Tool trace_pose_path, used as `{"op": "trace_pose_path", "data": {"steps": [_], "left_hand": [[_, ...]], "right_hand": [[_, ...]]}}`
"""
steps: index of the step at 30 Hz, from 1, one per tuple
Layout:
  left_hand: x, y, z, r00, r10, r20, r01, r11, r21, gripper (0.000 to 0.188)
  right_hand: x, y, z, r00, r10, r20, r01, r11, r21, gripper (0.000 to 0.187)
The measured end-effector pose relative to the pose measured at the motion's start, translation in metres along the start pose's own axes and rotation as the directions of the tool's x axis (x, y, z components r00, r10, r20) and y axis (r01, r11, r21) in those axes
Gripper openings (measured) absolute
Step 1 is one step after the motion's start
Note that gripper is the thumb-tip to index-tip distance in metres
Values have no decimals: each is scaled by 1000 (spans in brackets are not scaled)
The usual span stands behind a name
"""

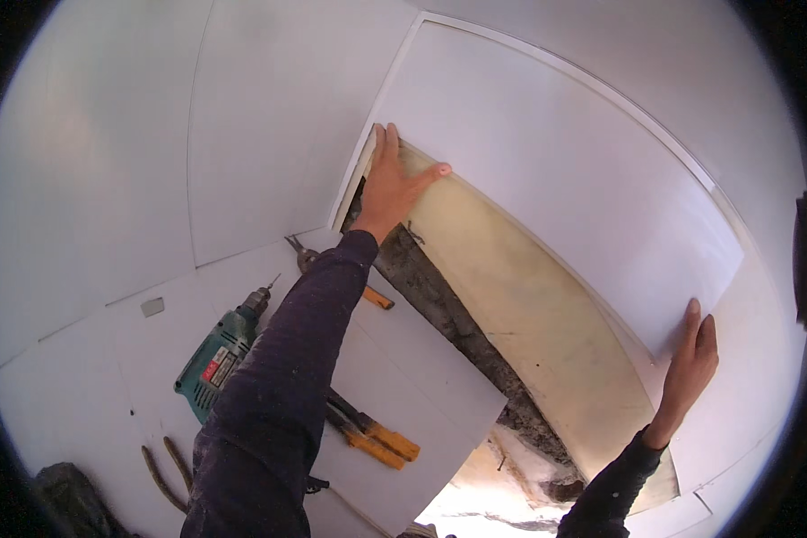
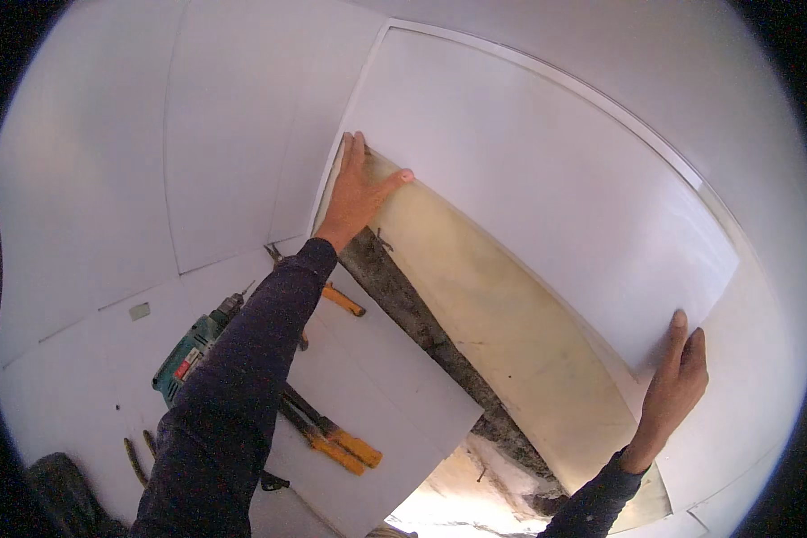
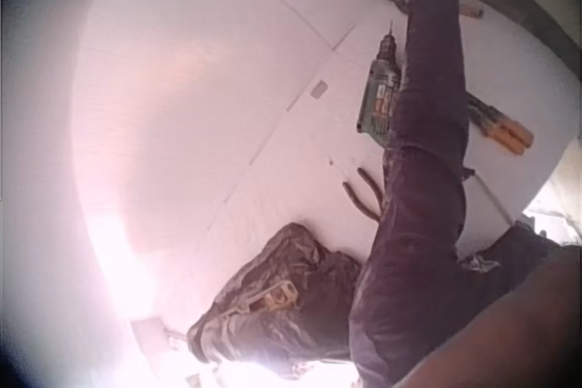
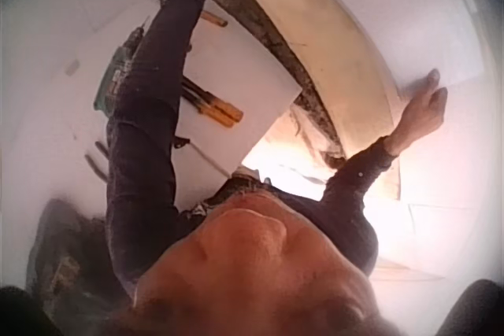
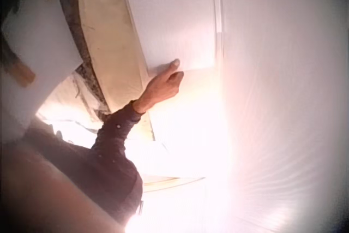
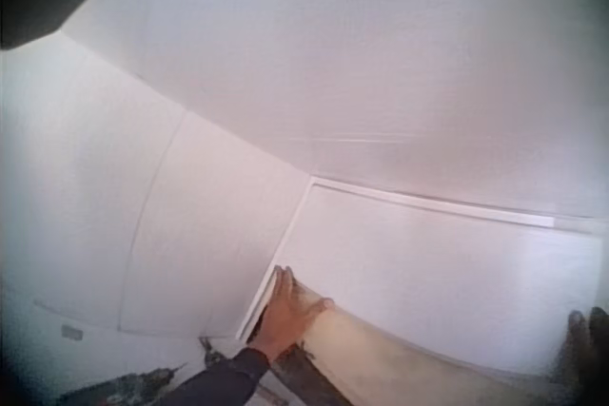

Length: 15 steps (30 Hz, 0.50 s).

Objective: The person aligns a panel against the ceiling to mark it with a pencil, cuts the ceiling trim using shears, and checks the ceiling surface by hand.

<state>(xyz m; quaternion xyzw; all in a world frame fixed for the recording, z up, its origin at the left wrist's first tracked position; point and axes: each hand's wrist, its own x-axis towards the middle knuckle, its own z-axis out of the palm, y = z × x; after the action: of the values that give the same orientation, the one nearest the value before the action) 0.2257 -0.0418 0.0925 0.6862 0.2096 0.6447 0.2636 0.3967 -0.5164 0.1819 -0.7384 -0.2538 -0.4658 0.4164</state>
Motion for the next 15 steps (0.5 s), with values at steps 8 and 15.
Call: {"op": "trace_pose_path", "data": {"steps": [8,15], "left_hand": [[5,-3,9,999,34,17,-35,999,29,136],[7,-3,7,1000,10,4,-10,1000,18,137]], "right_hand": [[9,-3,-15,999,17,34,-5,947,-322,73],[45,-33,-22,995,-89,55,103,775,-623,65]]}}
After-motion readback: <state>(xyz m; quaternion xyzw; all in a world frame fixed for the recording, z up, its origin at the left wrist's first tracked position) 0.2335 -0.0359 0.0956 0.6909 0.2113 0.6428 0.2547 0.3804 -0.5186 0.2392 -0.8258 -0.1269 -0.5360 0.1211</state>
